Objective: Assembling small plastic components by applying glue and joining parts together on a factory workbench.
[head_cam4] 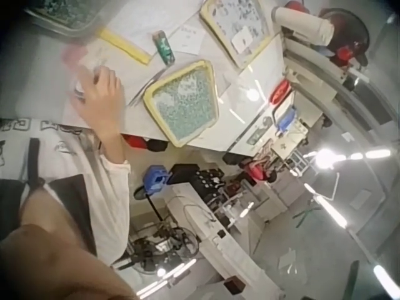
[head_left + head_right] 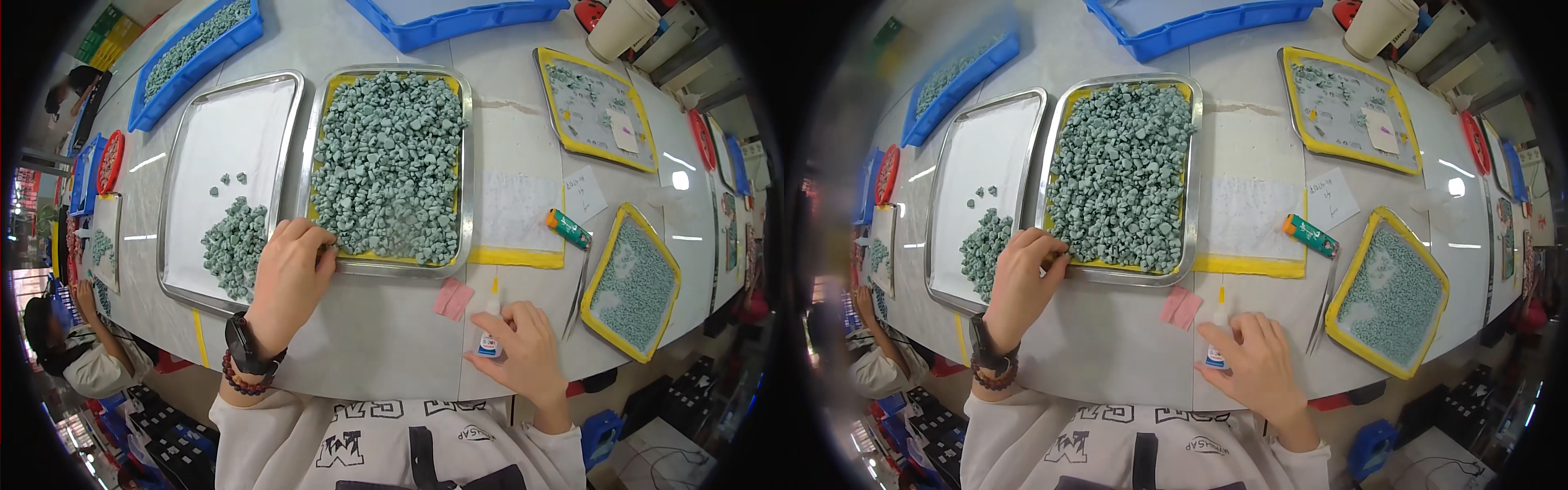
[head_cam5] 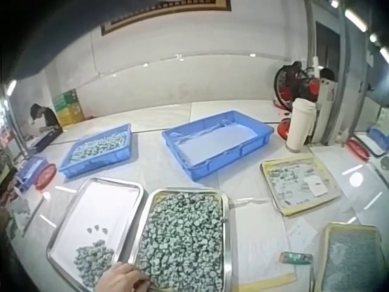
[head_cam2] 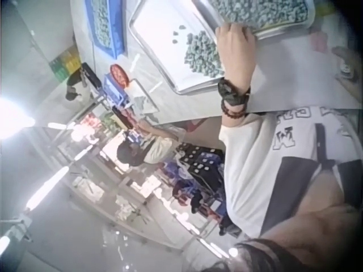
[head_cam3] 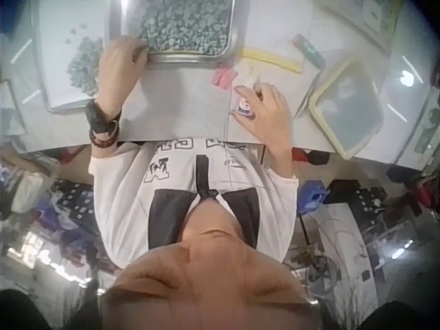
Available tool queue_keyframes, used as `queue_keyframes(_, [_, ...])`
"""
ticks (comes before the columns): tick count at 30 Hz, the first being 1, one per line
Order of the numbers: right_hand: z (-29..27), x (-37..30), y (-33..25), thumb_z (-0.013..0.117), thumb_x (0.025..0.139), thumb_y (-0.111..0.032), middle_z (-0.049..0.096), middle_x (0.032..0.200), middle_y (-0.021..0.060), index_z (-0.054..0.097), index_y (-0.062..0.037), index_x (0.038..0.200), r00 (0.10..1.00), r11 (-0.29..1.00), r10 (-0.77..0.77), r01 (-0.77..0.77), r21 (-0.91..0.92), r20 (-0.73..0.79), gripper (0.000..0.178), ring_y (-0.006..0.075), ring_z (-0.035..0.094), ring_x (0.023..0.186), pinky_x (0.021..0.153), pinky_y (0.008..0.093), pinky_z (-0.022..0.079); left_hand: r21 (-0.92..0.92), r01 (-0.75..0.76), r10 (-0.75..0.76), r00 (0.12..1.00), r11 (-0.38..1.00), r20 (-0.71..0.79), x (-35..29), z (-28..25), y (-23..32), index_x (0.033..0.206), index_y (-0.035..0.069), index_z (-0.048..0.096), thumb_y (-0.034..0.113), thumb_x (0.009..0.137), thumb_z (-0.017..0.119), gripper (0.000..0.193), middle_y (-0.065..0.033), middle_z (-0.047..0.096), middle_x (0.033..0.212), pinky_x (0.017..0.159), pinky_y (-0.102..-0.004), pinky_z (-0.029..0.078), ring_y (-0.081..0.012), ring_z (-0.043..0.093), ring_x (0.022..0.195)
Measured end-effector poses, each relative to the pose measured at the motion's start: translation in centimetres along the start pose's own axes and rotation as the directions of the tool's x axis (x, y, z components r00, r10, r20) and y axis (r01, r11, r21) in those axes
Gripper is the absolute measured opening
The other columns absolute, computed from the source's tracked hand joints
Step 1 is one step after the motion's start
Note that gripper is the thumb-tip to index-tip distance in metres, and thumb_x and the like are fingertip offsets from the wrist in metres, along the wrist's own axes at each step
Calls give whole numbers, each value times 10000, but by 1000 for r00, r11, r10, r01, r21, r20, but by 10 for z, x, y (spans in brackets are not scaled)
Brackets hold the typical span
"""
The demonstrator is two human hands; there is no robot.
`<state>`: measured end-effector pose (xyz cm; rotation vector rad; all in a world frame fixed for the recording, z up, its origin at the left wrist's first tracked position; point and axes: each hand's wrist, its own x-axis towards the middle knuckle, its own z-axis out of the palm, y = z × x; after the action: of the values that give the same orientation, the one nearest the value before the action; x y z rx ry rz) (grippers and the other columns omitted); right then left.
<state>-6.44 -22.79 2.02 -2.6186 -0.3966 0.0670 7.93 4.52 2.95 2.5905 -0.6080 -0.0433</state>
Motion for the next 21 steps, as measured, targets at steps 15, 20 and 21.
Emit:
queue_keyframes(15, [4,13,-30,739,720,-33,598,869,122,392,-117,1047,814,760,-52,409,506,-579,484,256,561,731,651,340,495,-852,523,148,840,39,522,-33,10,38,965,-29,586,-15,841,588,125,-105,647,935,667,-273,511,-149,618,752])
queue_keyframes(20, [27,25,-38,738,711,-33,640,962,120,455,-107,1010,845,889,-126,328,318,-519,418,294,587,869,710,342,503,-626,722,213,688,-293,694,-39,48,53,1099,-22,571,9,888,534,216,-110,645,1017,783,-285,512,-160,632,875])
queue_keyframes(21, [33,24,-35,735,703,-45,641,988,118,505,-96,989,841,897,-124,322,304,-527,371,300,589,916,723,351,501,-622,724,215,686,-297,696,-39,49,53,1099,-22,571,9,888,534,216,-110,645,1017,783,-285,512,-160,632,875])
